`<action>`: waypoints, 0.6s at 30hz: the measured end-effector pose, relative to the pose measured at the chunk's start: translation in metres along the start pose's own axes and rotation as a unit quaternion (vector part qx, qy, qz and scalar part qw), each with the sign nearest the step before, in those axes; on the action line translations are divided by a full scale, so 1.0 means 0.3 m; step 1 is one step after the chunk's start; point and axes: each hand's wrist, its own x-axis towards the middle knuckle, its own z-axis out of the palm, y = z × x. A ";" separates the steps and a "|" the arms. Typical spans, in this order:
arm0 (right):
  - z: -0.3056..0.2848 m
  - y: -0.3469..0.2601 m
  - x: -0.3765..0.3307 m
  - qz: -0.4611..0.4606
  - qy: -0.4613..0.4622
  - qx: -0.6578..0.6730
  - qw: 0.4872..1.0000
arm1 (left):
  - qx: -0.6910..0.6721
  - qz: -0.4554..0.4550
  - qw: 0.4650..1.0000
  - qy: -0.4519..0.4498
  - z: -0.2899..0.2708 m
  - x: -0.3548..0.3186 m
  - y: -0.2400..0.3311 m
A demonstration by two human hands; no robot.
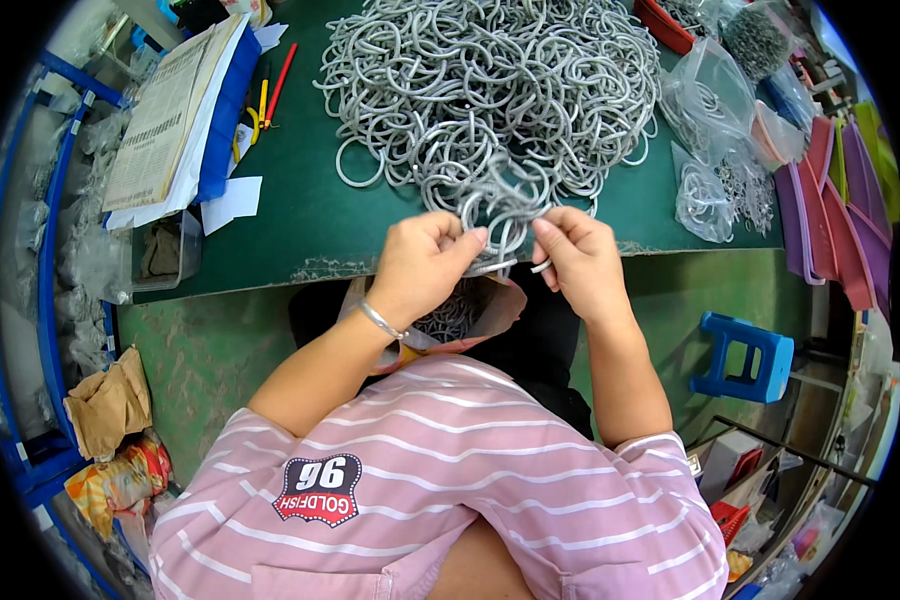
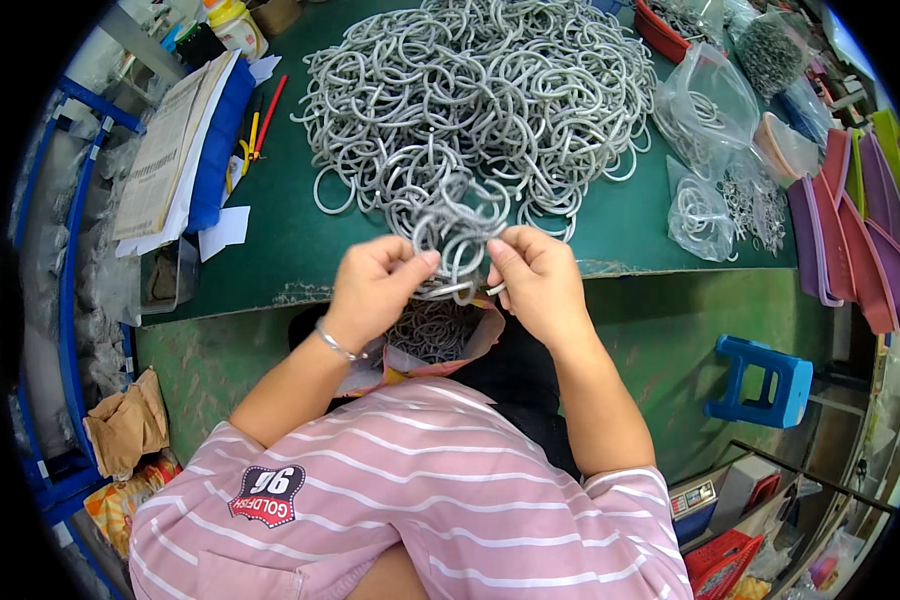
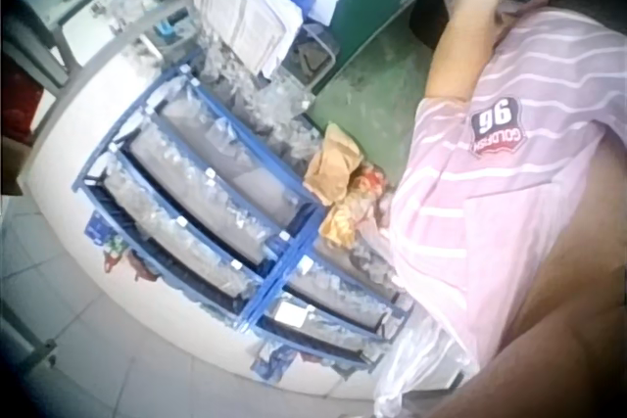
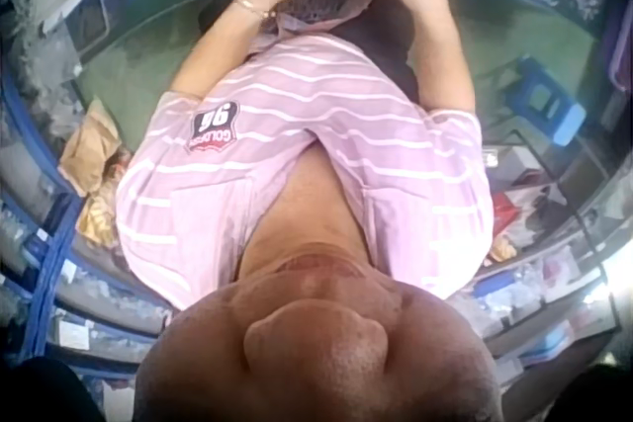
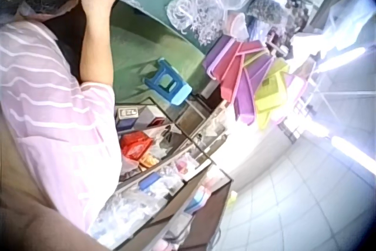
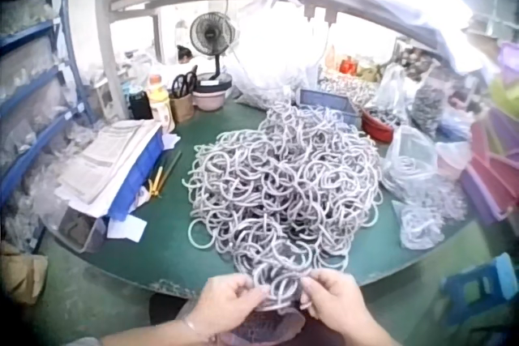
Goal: The person picks up grey chain links from a pile on a desk, separates them by hand, and places them into a bag resting on their lap.
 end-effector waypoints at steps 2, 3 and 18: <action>0.033 -0.042 -0.032 -0.083 0.053 0.064 0.993 | -0.019 0.059 0.998 0.016 -0.033 0.011 0.113; 0.032 -0.061 -0.027 -0.112 0.077 0.071 0.988 | -0.001 0.070 0.997 0.016 -0.041 0.016 0.170; 0.068 0.219 0.004 -0.194 0.124 0.125 0.965 | 0.173 0.115 0.978 0.011 -0.016 0.025 -0.018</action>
